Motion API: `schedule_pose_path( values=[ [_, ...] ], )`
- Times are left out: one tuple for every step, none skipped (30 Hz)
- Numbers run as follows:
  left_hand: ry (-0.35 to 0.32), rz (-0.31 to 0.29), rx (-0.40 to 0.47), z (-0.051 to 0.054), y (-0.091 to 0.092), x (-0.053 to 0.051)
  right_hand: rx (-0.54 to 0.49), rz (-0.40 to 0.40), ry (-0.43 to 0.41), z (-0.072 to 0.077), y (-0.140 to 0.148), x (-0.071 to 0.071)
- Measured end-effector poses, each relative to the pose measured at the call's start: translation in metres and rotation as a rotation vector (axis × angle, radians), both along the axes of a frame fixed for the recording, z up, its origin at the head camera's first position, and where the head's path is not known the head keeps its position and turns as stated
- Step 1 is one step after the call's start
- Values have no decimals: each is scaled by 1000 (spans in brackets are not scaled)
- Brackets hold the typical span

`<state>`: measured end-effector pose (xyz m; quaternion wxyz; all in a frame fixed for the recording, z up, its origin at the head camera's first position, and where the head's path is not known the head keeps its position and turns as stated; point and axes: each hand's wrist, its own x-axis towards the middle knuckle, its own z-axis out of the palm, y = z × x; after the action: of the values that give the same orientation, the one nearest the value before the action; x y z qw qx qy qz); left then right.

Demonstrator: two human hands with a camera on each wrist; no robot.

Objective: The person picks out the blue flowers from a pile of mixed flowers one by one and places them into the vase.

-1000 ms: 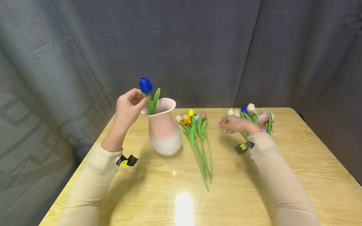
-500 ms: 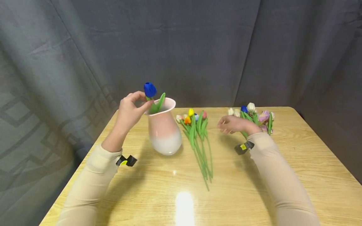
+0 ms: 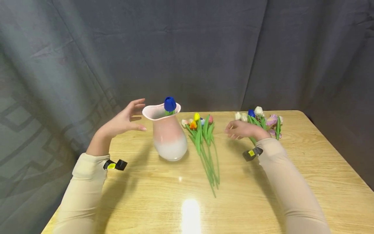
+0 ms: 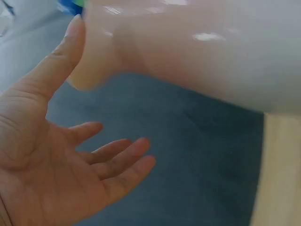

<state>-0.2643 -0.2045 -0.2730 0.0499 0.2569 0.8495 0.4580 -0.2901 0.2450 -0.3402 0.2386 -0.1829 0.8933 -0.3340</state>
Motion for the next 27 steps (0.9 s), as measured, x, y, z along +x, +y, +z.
schedule_pose_path(
  values=[
    [-29,-21,-17,-7,-2,-3,-1,3,-3,0,0,0],
    [-57,-37,-35,-14,-3,-6,0,5,-4,-1,0,0],
    [-82,-52,-55,-21,-4,-9,1,6,-3,-1,0,0],
    [-109,-66,-78,-28,-4,-13,3,8,0,-1,0,0],
    [-139,-81,-97,-37,-3,-16,5,9,2,-1,1,0],
    [-170,-96,-118,-45,-1,-18,6,7,3,-1,1,0],
    [-202,-111,-146,-54,1,-21,6,7,4,-2,1,0],
    [-230,-125,-171,-62,3,-22,7,7,4,-2,1,0],
    [-253,-142,-191,-71,5,-24,7,7,1,-2,1,0],
    [-273,-161,-202,-79,7,-25,7,7,-2,-2,1,0],
    [-286,-176,-209,-87,9,-27,6,5,-6,-2,1,0],
    [-293,-191,-220,-93,11,-28,5,4,-11,-2,0,0],
    [-295,-216,-220,-99,12,-29,5,4,-13,-2,1,0],
    [-299,-238,-217,-104,14,-30,7,7,-13,-2,1,0],
    [-298,-260,-216,-108,15,-31,8,6,-14,-2,1,0],
    [-300,-279,-212,-111,16,-31,9,7,-12,-2,1,0],
    [-300,-300,-206,-113,18,-32,9,6,-12,-2,1,0],
    [-302,-320,-200,-115,18,-33,11,5,-10,-2,1,1],
    [-304,-337,-190,-116,19,-33,12,4,-8,-1,1,1],
    [-305,-337,-187,-116,20,-33,12,4,-6,-1,1,1],
    [-304,-338,-183,-117,20,-33,12,2,-7,-1,0,1],
    [-304,-340,-179,-117,21,-33,13,1,-6,-1,0,1],
    [-302,-340,-178,-116,21,-33,14,0,-7,-1,0,1],
    [-307,-332,-182,-116,21,-33,16,-1,-6,-1,0,1],
    [-308,-325,-186,-115,21,-32,17,-2,-7,-2,0,1],
    [-312,-321,-189,-115,21,-32,16,-3,-8,-1,0,1],
    [-315,-323,-189,-114,20,-32,17,-1,-6,-1,0,1]
  ],
)
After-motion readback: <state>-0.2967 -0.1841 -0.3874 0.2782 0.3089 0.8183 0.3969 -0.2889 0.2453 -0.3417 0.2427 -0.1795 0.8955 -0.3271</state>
